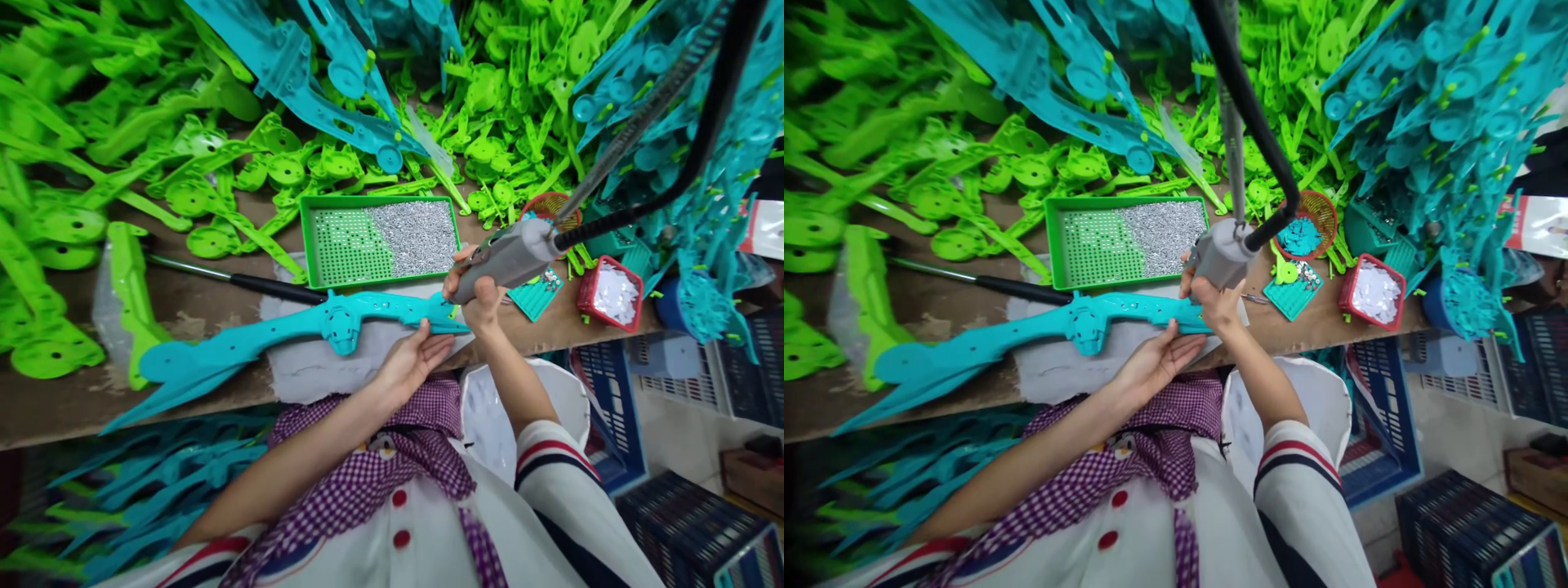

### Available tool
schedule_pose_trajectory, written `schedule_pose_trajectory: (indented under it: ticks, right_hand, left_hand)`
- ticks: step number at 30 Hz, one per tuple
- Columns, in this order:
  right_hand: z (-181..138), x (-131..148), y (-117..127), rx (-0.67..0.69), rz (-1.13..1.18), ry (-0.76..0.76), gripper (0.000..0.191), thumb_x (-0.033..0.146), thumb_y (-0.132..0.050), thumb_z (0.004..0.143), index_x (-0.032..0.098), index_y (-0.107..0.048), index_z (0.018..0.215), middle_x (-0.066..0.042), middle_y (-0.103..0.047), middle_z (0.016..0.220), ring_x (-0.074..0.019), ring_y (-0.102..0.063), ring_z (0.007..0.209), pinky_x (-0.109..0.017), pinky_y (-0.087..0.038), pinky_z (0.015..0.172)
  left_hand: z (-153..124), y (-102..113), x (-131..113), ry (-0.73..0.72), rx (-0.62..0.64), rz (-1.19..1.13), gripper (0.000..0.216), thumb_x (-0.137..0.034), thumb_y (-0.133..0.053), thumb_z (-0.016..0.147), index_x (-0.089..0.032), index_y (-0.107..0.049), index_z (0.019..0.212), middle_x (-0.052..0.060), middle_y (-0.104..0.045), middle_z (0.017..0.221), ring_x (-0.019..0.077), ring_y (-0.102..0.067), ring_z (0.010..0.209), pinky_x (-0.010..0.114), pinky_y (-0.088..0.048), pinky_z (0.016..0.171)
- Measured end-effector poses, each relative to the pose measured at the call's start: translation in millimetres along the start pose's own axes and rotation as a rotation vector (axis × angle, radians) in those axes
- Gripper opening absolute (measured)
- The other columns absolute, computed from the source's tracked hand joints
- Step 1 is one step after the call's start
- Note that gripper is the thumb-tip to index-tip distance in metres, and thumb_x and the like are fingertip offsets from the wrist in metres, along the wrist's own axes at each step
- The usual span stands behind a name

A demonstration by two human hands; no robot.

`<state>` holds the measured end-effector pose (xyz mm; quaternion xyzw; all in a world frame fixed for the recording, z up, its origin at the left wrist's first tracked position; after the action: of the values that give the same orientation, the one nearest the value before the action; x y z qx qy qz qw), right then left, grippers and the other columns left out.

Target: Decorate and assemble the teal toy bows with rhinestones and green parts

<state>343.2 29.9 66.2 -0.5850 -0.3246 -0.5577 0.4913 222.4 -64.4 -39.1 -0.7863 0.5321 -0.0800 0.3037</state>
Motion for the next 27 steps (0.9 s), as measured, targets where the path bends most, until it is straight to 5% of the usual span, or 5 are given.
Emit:
schedule_pose_trajectory:
  ticks: [11,16,22,27]
  right_hand:
    - [2,-20,1,0.008,-0.029,-0.039,0.06,0.083,-0.06,0.067,0.023,-0.054,0.071,0.005,-0.05,0.052,-0.0107,-0.048,0.044,-0.027,-0.041,0.045]
    - [2,-17,-2,0.036,-0.015,-0.049,0.06,0.08,-0.068,0.062,0.023,-0.056,0.075,0.006,-0.053,0.053,-0.0103,-0.051,0.045,-0.025,-0.044,0.046]
    - [-23,18,24,-0.018,-0.015,-0.025,0.081,0.098,-0.055,0.051,0.026,-0.061,0.086,0.004,-0.048,0.055,-0.0159,-0.055,0.049,-0.029,-0.046,0.044]
    - [-52,-1,42,-0.02,-0.085,-0.06,0.087,0.101,-0.056,0.044,0.028,-0.063,0.091,0.001,-0.055,0.063,-0.0209,-0.062,0.056,-0.034,-0.05,0.045]
  left_hand:
    - [0,-1,0,0.012,-0.048,-0.023,0.026,-0.026,-0.051,0.103,-0.005,-0.066,0.107,0.024,-0.074,0.111,0.0271,-0.074,0.107,0.038,-0.057,0.103]
    - [1,0,1,-0.002,-0.019,-0.033,0.027,-0.027,-0.054,0.102,-0.007,-0.066,0.114,0.022,-0.074,0.113,0.0251,-0.074,0.107,0.037,-0.057,0.103]
    - [1,-3,3,-0.012,0.007,0.04,0.035,-0.035,-0.055,0.102,-0.004,-0.066,0.112,0.026,-0.073,0.115,0.026,-0.074,0.106,0.036,-0.057,0.102]
    - [3,-4,4,-0.05,0.021,0.071,0.04,-0.04,-0.053,0.102,-0.005,-0.067,0.115,0.024,-0.073,0.116,0.025,-0.073,0.108,0.035,-0.056,0.103]
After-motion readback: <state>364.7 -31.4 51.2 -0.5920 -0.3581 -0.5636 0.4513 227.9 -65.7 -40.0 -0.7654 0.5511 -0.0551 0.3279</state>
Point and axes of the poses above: each hand's wrist, its own z-axis towards the middle knuckle, its own y-axis out of the back of the hand, x = y × z, the point moved 8 cm from there along z, towards the middle knuckle
